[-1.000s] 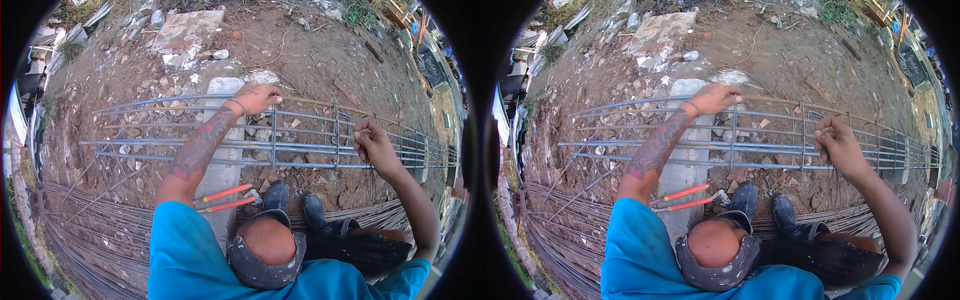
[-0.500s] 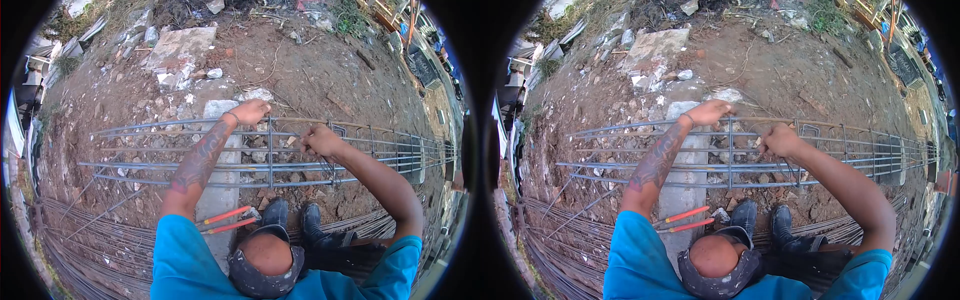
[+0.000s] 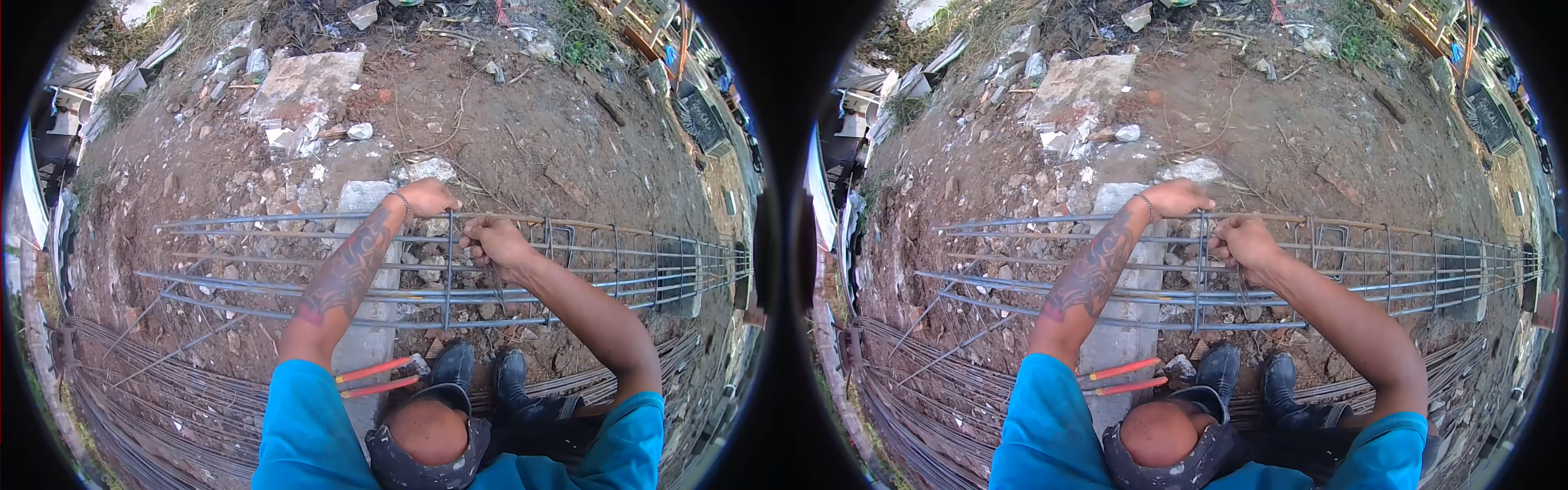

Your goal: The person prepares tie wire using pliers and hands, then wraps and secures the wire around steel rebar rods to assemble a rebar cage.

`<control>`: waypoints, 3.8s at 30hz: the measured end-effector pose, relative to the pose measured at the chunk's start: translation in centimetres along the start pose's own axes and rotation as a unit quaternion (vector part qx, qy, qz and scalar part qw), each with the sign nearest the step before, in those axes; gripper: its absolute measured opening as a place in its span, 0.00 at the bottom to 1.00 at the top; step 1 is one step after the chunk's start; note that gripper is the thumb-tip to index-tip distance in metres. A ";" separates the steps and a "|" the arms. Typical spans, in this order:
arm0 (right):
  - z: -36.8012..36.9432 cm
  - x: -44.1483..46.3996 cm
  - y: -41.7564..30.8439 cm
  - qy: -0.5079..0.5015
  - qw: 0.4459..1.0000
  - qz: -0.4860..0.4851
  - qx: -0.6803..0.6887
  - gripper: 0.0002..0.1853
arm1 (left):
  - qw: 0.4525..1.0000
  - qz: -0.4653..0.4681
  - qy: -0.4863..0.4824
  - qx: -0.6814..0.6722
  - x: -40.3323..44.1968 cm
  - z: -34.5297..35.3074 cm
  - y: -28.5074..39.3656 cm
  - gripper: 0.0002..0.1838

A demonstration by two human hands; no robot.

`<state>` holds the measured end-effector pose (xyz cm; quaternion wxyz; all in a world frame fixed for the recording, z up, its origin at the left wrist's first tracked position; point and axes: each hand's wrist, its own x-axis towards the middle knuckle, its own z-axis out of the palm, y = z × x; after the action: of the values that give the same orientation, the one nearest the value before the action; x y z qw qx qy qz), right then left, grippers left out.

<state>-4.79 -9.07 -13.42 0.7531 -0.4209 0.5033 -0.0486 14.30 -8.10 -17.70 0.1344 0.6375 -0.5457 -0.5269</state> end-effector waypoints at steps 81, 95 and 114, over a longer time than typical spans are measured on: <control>1.0 4.1 1.1 0.023 0.896 -0.238 -0.376 0.13 | 0.892 0.115 0.158 0.408 -4.3 1.3 1.0 0.13; 2.3 3.1 0.7 0.125 0.905 -0.183 -0.363 0.18 | 0.946 -0.246 -0.120 -0.176 -2.3 -2.1 2.6 0.20; 2.1 3.9 1.3 0.127 0.904 -0.222 -0.342 0.18 | 0.950 0.083 0.297 0.056 -5.9 3.6 0.5 0.12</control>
<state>-1.69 -9.00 -16.83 0.4626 -0.7437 0.4736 -0.0928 11.97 -1.88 -15.66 0.2975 0.7244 -0.5607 -0.2689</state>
